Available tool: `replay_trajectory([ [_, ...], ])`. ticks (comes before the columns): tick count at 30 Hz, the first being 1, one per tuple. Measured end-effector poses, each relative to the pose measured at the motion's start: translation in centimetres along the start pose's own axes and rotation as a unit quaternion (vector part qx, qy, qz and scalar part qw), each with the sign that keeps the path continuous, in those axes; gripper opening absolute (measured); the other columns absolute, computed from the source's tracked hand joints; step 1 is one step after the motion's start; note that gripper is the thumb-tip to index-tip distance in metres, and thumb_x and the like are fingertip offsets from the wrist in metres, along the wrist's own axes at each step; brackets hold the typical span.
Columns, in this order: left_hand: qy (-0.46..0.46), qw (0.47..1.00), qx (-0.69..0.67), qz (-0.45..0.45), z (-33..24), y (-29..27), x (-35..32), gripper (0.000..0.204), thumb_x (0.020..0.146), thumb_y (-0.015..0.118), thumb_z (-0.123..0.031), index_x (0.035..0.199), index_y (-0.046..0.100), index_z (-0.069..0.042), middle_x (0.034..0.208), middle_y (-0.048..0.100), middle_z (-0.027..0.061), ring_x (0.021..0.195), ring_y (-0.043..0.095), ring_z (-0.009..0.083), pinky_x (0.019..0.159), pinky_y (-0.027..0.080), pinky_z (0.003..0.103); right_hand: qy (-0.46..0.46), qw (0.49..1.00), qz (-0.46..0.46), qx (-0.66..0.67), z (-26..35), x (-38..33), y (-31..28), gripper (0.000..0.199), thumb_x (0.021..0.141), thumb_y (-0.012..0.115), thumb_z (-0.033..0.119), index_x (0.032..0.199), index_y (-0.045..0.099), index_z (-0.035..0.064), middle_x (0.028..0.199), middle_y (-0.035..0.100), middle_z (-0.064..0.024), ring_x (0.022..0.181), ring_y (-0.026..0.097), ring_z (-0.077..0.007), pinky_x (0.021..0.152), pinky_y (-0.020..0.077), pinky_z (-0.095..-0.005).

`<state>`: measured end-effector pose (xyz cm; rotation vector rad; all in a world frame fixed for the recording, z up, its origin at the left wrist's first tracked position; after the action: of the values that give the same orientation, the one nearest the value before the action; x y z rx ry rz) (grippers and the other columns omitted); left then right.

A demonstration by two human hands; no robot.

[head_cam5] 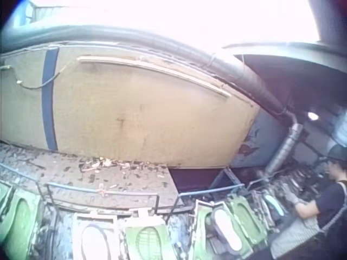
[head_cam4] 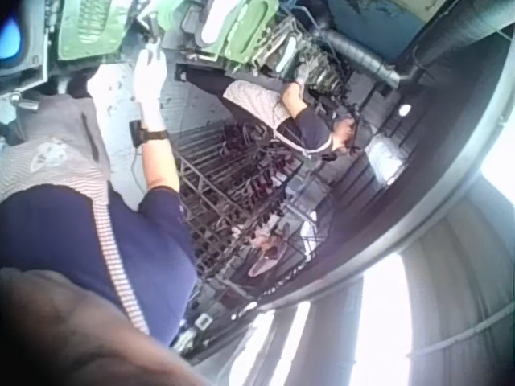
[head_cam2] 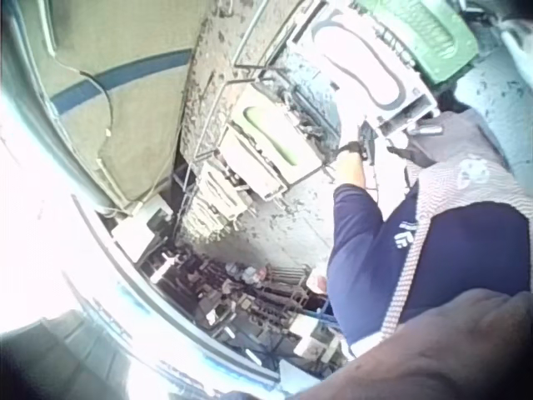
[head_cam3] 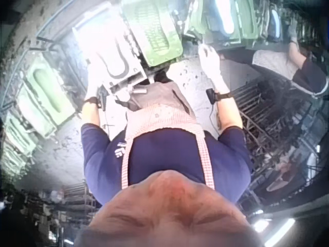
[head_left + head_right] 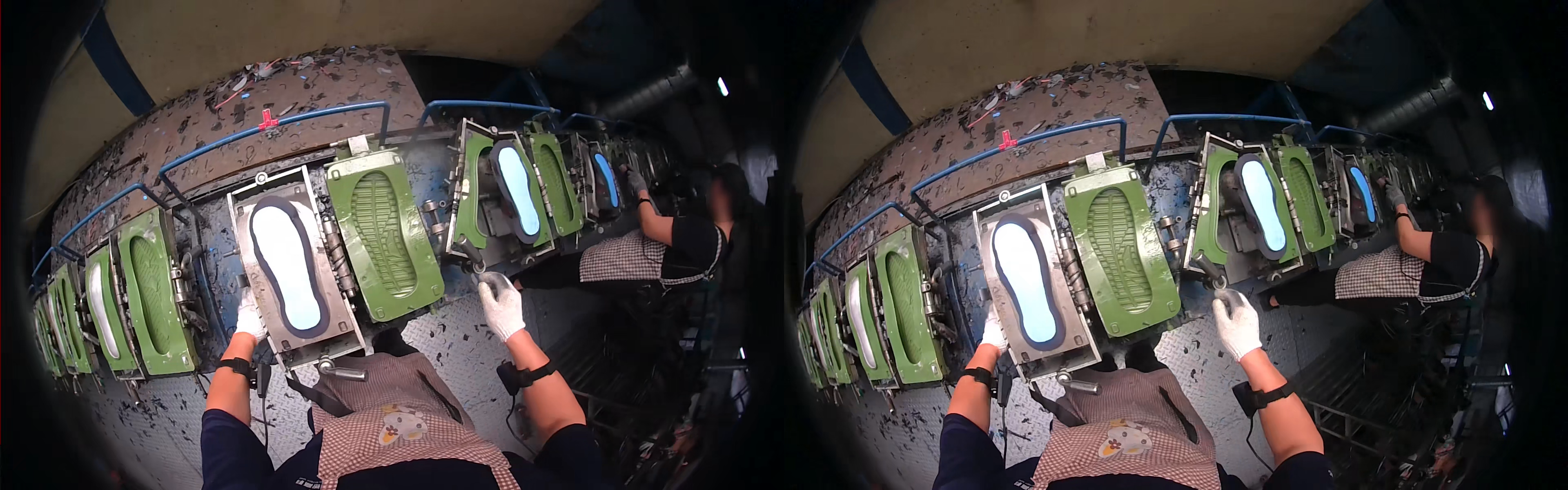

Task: Placing and securing blue shoe sole components into metal molds on an industrial assembly line.

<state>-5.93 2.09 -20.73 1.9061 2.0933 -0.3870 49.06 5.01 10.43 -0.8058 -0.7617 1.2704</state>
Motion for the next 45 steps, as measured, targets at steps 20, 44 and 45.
replay_trajectory([
  [20, 0.093, 0.97, 0.209, -0.08, -26.8, 47.1, 0.1, 0.075, 0.092, 0.068, -0.036, 0.152, 0.042, 0.002, 0.154, 0.046, 0.0286, 0.142, 0.047, 0.0417, 0.119, 0.039, 0.044, -0.145, 0.966, 0.071, -0.201, -7.4, 29.5, -2.2, 0.051, 0.095, 0.053, 0.022, 0.138, 0.06, -0.0016, 0.151, 0.049, -0.0299, 0.143, 0.043, -0.0455, 0.124, 0.0306, -0.0483],
  [44, 0.006, 0.978, 0.168, -0.124, -23.2, 64.1, -2.0, 0.127, 0.072, 0.092, -0.039, 0.162, 0.013, 0.002, 0.162, 0.027, 0.0315, 0.148, 0.036, 0.0452, 0.12, 0.037, 0.045, -0.294, 0.949, 0.114, -0.004, -14.4, 25.3, -7.6, 0.054, 0.1, 0.058, 0.029, 0.149, 0.052, 0.0058, 0.161, 0.037, -0.0223, 0.15, 0.034, -0.0389, 0.125, 0.0273, -0.049],
  [45, 0.083, 0.965, 0.2, -0.149, -24.0, 63.7, -2.5, 0.124, 0.074, 0.09, -0.037, 0.163, 0.013, 0.0, 0.164, 0.021, 0.0317, 0.149, 0.033, 0.0469, 0.122, 0.035, 0.047, -0.251, 0.947, 0.189, 0.061, -15.6, 24.3, -7.4, 0.053, 0.1, 0.058, 0.025, 0.149, 0.052, 0.0046, 0.161, 0.038, -0.0218, 0.15, 0.036, -0.0366, 0.124, 0.0304, -0.0473],
])
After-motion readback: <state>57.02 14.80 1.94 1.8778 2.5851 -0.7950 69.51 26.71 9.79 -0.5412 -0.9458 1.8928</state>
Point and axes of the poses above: each hand's wrist, its own x-axis towards the middle knuckle, its own y-axis out of the palm, z = x × y, the point moved 9 cm from there along x, towards the middle knuckle
